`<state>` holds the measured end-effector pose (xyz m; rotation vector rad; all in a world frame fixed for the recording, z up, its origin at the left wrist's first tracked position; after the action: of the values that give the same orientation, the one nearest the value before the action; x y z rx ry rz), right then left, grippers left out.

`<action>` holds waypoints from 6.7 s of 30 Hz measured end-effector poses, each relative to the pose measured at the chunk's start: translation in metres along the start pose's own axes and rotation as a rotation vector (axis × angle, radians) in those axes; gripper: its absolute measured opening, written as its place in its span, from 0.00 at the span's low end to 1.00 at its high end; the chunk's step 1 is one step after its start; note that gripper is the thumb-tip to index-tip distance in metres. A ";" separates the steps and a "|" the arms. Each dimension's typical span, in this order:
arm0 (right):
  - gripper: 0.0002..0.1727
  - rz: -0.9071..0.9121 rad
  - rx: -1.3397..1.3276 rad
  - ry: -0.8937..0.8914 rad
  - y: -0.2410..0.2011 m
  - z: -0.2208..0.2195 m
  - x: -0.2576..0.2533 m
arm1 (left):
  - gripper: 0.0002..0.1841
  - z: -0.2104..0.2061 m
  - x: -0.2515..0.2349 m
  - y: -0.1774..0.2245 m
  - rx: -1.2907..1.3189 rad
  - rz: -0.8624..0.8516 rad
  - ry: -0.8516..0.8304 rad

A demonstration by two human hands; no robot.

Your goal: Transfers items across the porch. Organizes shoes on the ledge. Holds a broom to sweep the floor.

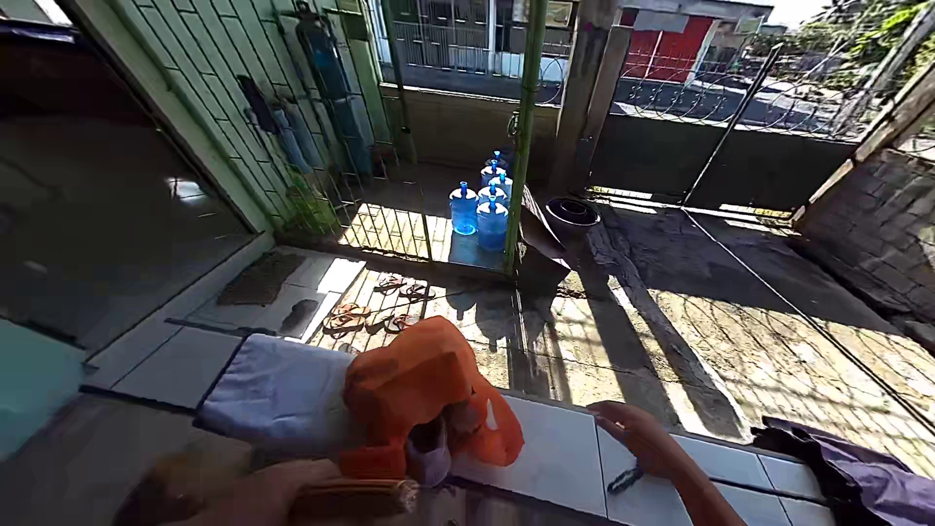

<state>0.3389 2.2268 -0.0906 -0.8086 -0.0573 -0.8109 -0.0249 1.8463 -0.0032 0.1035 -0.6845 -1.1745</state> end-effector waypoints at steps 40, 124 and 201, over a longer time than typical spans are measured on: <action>0.38 0.041 0.494 0.098 -0.265 -0.160 -0.121 | 0.26 -0.048 -0.153 0.018 -0.452 -0.673 -0.165; 0.21 0.263 0.563 -0.150 -0.346 -0.279 -0.163 | 0.38 -0.048 -0.140 -0.149 -0.178 0.075 0.276; 0.16 0.396 -0.604 0.284 -0.201 -0.097 -0.065 | 0.19 0.019 -0.053 -0.151 1.559 0.240 1.068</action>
<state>0.1350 2.1193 -0.0560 -1.2130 0.6089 -0.5564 -0.1690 1.8362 -0.0747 1.7511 -0.4498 -0.0044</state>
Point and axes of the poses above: each hand's wrist, its own x-axis away from the middle knuckle, its own z-axis out of the back of the hand, y = z × x, the point moved 5 cm from there along -x, towards the middle knuckle, and after that the axes turned 1 degree about -x, right-handed, at the moved point
